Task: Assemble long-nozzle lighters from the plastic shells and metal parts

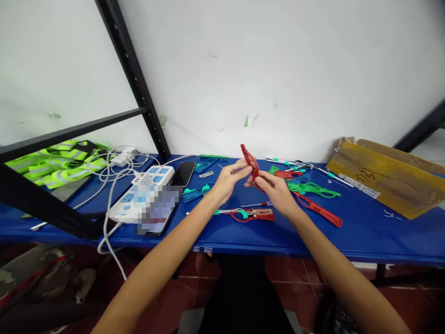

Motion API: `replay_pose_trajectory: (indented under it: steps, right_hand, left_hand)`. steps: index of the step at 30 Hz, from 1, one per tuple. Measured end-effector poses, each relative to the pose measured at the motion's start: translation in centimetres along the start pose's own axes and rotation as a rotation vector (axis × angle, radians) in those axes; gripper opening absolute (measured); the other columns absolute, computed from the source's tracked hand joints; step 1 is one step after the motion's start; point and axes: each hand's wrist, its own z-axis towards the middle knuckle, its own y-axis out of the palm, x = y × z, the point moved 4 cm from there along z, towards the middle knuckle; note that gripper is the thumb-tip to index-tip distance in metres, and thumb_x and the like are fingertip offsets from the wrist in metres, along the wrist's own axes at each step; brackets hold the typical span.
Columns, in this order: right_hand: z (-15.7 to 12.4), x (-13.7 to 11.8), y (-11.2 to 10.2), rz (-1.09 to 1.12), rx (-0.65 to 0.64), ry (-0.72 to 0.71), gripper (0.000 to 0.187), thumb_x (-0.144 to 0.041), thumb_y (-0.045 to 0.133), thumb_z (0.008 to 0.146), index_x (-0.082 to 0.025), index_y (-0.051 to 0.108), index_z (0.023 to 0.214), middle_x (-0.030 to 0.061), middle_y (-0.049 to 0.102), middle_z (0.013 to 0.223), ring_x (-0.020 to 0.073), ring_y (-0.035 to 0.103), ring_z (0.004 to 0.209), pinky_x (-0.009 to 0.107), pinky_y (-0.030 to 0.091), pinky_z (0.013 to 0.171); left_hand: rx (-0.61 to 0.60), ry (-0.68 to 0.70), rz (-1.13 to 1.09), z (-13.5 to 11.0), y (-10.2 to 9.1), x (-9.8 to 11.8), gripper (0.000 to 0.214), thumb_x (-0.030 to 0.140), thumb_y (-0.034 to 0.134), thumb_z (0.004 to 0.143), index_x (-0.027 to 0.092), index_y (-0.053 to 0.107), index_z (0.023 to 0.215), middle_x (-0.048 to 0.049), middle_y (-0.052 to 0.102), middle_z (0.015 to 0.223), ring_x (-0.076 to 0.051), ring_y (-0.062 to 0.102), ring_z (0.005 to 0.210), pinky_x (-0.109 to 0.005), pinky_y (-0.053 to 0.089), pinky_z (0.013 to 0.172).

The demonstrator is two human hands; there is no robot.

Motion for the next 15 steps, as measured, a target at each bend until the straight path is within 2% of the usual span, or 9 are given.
replay_pose_trajectory:
  steps: [3,4,6,8,9,11,15]
  right_hand:
    - [-2.9,-0.1,-2.4,-0.166,0.003,0.003,0.047,-0.058,0.071,0.102,-0.025,0.078,0.134,0.0078,0.084,0.115,0.0285,0.081,0.102,0.044,0.066,0.094]
    - [-3.9,0.0,-3.2,-0.264,0.043,-0.010,0.045,-0.057,0.073,0.101,-0.025,0.078,0.133,0.0079,0.084,0.115,0.0295,0.081,0.102,0.045,0.066,0.092]
    - [-5.8,0.4,-4.3,-0.453,0.091,-0.044,0.042,-0.054,0.075,0.101,-0.026,0.079,0.131,0.0090,0.084,0.121,0.0314,0.080,0.108,0.047,0.066,0.096]
    - [-7.3,1.0,-4.3,-0.562,0.026,-0.070,0.040,-0.053,0.073,0.102,-0.025,0.079,0.131,0.0106,0.083,0.125,0.0314,0.080,0.111,0.046,0.065,0.099]
    - [-7.9,1.2,-4.1,-0.589,-0.032,-0.082,0.039,-0.053,0.072,0.104,-0.025,0.078,0.131,0.0112,0.083,0.125,0.0309,0.079,0.111,0.046,0.065,0.099]
    - [-8.6,1.6,-3.6,-0.627,-0.114,-0.111,0.038,-0.053,0.070,0.105,-0.026,0.078,0.131,0.0120,0.082,0.123,0.0307,0.078,0.111,0.047,0.066,0.099]
    - [-9.0,1.8,-3.2,-0.669,-0.120,-0.139,0.038,-0.050,0.068,0.107,-0.027,0.074,0.135,0.0134,0.077,0.135,0.0324,0.073,0.125,0.052,0.061,0.108]
  left_hand:
    - [-0.136,0.033,0.398,-2.0,-0.4,1.3,0.025,0.043,0.077,0.099,0.030,0.085,0.119,-0.0062,0.066,0.157,-0.031,0.054,0.153,-0.051,0.038,0.130]
    - [-0.121,0.055,0.542,-2.9,-0.9,1.7,0.030,0.042,0.077,0.100,0.031,0.082,0.127,-0.0058,0.064,0.160,-0.030,0.053,0.154,-0.052,0.036,0.131]
    - [0.005,0.104,0.731,-4.9,-2.3,2.5,0.032,0.039,0.068,0.107,0.031,0.075,0.137,-0.0075,0.067,0.155,-0.028,0.060,0.147,-0.052,0.042,0.128]
    - [0.125,0.118,0.852,-7.1,-3.6,3.0,0.027,0.038,0.059,0.111,0.028,0.076,0.130,-0.0085,0.076,0.137,-0.027,0.069,0.131,-0.049,0.052,0.117]
    - [0.118,0.088,0.917,-8.3,-4.0,3.0,0.026,0.038,0.057,0.113,0.027,0.077,0.124,-0.0077,0.078,0.131,-0.027,0.071,0.127,-0.048,0.052,0.115]
    - [0.027,0.032,1.045,-10.3,-4.3,2.8,0.023,0.040,0.059,0.112,0.028,0.078,0.119,-0.0061,0.079,0.129,-0.028,0.071,0.125,-0.050,0.050,0.116]
    - [-0.051,0.014,1.201,-13.2,-4.0,2.3,0.030,0.042,0.067,0.109,0.029,0.074,0.135,-0.0068,0.074,0.142,-0.030,0.065,0.137,-0.053,0.045,0.120]
